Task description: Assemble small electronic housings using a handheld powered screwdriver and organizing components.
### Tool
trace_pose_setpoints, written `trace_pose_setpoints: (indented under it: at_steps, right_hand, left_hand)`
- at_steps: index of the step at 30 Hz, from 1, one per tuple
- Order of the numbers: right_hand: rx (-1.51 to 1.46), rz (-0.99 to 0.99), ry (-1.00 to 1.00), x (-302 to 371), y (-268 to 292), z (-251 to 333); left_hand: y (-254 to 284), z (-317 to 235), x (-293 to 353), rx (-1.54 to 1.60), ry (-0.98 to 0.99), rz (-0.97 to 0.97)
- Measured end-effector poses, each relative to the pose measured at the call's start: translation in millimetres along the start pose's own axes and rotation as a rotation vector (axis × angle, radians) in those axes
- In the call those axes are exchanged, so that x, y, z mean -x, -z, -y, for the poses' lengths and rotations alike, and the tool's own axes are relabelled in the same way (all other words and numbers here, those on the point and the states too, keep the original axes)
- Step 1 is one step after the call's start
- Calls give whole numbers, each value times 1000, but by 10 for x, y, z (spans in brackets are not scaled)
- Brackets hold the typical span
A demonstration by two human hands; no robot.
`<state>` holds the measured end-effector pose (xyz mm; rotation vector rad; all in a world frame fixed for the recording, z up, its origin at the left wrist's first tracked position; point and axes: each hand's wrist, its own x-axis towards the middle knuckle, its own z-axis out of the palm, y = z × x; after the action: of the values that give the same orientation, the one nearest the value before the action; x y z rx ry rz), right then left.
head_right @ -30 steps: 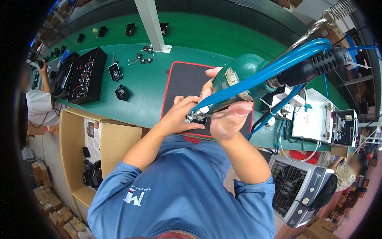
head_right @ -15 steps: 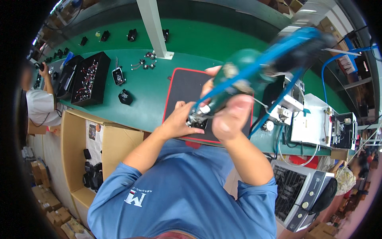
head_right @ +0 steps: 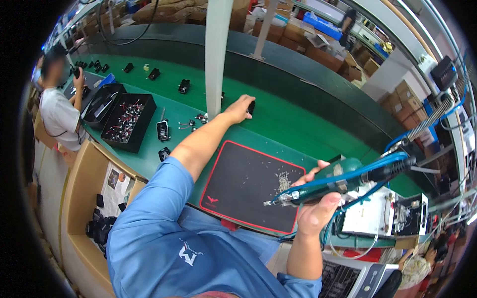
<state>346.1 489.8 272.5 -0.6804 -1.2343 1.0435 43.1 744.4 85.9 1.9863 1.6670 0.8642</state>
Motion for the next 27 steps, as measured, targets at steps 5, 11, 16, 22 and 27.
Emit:
trace_pose_setpoints:
  at_steps: [5,11,16,22,27]
  right_hand:
    - [284,-188,341,27,89,46]
    - [980,202,667,260,-509,-321]
    - [816,718,191,-249,-1306,-2102]
    - [1059,668,157,-447,-1846,-2683]
    - [1116,645,151,-439,-1868,-2734]
  left_hand:
    - [253,-493,659,75,-161,-182]
    - [834,-525,2639,-221,134,-528]
    - [772,-359,3134,-450,394,-662]
    - [688,-194,3288,-351,552,-498]
    - [611,-123,3287,-360,533,-553]
